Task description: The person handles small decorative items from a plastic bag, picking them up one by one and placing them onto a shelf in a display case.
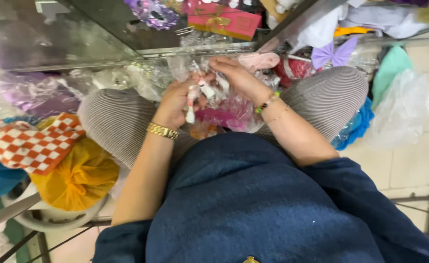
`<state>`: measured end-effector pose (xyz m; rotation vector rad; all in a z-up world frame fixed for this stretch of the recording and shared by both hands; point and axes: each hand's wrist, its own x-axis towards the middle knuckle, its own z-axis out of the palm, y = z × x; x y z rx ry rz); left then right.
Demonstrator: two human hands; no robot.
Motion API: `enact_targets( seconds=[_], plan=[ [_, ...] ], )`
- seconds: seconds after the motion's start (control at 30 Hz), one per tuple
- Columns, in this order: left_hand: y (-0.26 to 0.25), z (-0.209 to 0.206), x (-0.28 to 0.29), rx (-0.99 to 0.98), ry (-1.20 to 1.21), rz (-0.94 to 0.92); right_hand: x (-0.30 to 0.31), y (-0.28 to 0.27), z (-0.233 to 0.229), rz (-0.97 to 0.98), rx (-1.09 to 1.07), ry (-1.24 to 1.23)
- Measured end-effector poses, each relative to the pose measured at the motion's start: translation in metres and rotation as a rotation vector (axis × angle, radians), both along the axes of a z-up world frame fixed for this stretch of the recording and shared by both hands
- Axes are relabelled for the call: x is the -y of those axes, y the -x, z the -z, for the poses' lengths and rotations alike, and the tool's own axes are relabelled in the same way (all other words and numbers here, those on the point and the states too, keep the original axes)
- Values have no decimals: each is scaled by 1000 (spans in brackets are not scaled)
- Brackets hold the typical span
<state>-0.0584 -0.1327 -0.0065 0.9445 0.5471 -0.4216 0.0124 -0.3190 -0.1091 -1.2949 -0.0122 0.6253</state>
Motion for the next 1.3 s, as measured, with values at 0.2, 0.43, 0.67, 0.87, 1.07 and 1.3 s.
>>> enact_targets(
  seconds=[0.2, 0.43, 0.67, 0.87, 1.07, 1.3],
  plan=[
    [-4, 52, -3, 12, -199, -112, -31, 44, -120, -101, -42, 29],
    [-15, 16, -32, 27, -224, -318, 10, 35, -22, -19, -85, 66],
    [-6, 49, 2, 26, -368, 134, 2, 33, -22, 178, -39, 142],
    [10, 98, 12, 120, -456, 190, -4, 40, 44, 305, -114, 107],
    [10, 69, 15, -122, -422, -10, 8, 39, 57, 254, -134, 410],
    [13, 78, -2, -221, 140, -233, 26, 35, 88, -199, 1, 916]
  ],
)
